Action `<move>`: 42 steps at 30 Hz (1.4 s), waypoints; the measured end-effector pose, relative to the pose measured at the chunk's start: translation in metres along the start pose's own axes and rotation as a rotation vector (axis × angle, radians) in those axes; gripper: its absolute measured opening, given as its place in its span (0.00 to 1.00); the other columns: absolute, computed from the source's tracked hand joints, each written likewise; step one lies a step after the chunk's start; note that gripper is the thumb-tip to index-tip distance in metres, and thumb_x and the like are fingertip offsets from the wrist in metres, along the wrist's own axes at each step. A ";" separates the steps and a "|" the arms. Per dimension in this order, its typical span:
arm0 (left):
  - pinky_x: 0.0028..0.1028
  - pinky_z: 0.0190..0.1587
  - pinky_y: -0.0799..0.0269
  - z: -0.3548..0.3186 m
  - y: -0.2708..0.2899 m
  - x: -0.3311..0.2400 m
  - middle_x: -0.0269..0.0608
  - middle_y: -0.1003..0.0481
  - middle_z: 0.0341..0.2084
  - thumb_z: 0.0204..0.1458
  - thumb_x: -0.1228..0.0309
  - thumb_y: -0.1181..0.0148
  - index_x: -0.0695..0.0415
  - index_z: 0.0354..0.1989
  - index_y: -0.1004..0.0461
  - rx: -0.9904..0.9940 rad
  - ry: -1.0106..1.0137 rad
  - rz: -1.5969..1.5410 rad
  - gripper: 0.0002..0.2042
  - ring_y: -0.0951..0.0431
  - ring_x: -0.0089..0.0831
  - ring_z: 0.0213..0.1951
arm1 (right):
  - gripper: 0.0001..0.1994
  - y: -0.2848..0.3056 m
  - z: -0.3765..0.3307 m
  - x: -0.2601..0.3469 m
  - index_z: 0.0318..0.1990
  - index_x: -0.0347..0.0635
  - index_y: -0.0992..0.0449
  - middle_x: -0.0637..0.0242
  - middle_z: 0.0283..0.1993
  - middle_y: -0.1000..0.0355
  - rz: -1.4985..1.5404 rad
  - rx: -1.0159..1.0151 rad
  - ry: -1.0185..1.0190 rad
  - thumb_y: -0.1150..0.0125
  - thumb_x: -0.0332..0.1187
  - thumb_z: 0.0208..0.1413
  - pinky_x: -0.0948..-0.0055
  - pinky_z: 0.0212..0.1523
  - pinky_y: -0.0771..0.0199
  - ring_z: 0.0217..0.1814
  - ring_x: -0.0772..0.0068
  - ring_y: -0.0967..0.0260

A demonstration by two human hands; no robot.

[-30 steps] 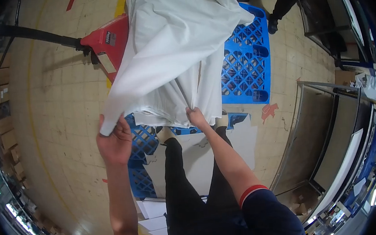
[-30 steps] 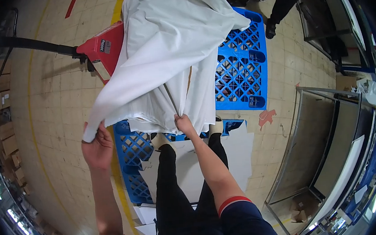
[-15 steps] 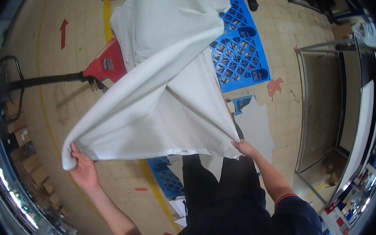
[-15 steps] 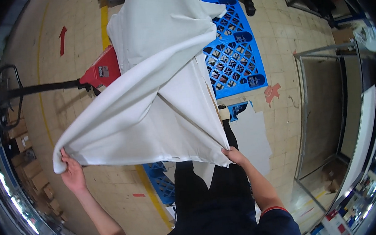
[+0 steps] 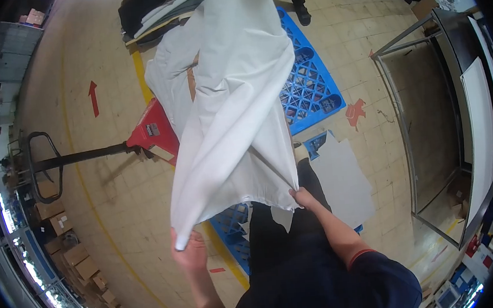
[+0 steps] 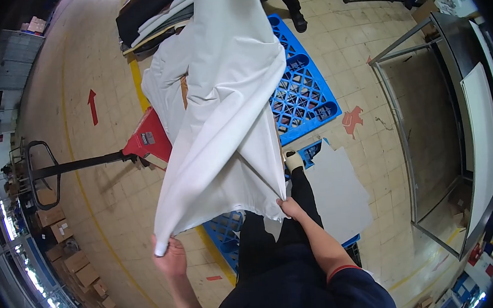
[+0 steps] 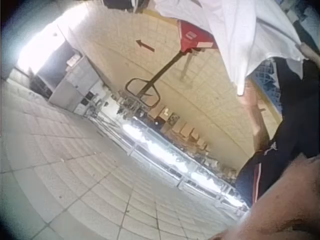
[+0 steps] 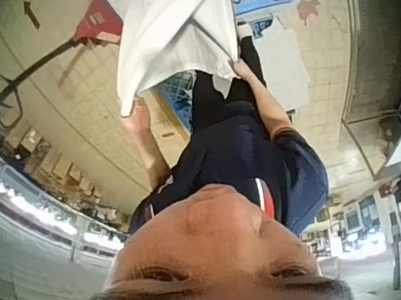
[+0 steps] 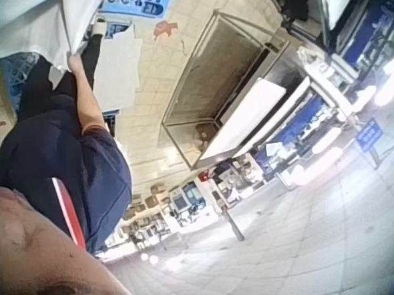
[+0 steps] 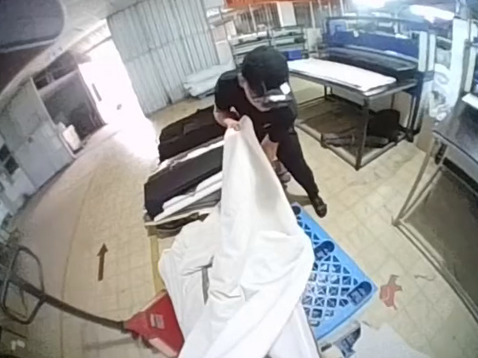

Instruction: Handling and positioning large sheets of white fabric on a cutting table in a factory.

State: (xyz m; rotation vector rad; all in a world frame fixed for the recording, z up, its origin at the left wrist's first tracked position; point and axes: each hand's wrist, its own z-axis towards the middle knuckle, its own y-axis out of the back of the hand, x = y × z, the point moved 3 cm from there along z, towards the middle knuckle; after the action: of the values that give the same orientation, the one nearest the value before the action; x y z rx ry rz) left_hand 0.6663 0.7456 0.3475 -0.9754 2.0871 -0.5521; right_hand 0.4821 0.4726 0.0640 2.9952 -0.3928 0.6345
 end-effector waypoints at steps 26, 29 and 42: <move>0.30 0.43 0.29 -0.122 -0.165 0.190 0.43 0.33 0.50 0.59 0.57 0.59 0.56 0.55 0.42 0.658 0.916 -0.021 0.21 0.28 0.41 0.48 | 0.14 0.090 -0.326 0.257 0.35 0.37 0.31 0.70 0.23 0.34 0.579 -0.241 0.656 0.46 0.39 0.47 0.82 0.16 0.39 0.16 0.82 0.39; 0.33 0.41 0.29 -0.132 -0.197 0.203 0.46 0.33 0.49 0.60 0.59 0.61 0.58 0.53 0.40 1.012 0.844 -0.024 0.19 0.28 0.45 0.46 | 0.19 0.117 -0.373 0.301 0.45 0.32 0.33 0.57 0.38 0.29 0.630 -0.119 0.848 0.50 0.37 0.50 0.69 0.39 0.29 0.37 0.66 0.29; 0.29 0.44 0.35 -0.071 -0.148 0.262 0.40 0.30 0.36 0.33 0.61 0.28 0.64 0.45 0.36 0.817 -0.429 0.998 0.32 0.30 0.32 0.37 | 0.10 0.092 -0.467 0.439 0.30 0.38 0.34 0.69 0.21 0.36 0.554 0.431 1.325 0.55 0.36 0.57 0.74 0.28 0.24 0.23 0.79 0.36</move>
State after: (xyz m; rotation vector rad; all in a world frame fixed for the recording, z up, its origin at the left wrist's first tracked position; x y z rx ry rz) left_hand 0.5680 0.4536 0.3687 0.3997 1.4589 -0.5054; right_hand 0.6628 0.3293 0.6688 1.9407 -0.9733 2.6592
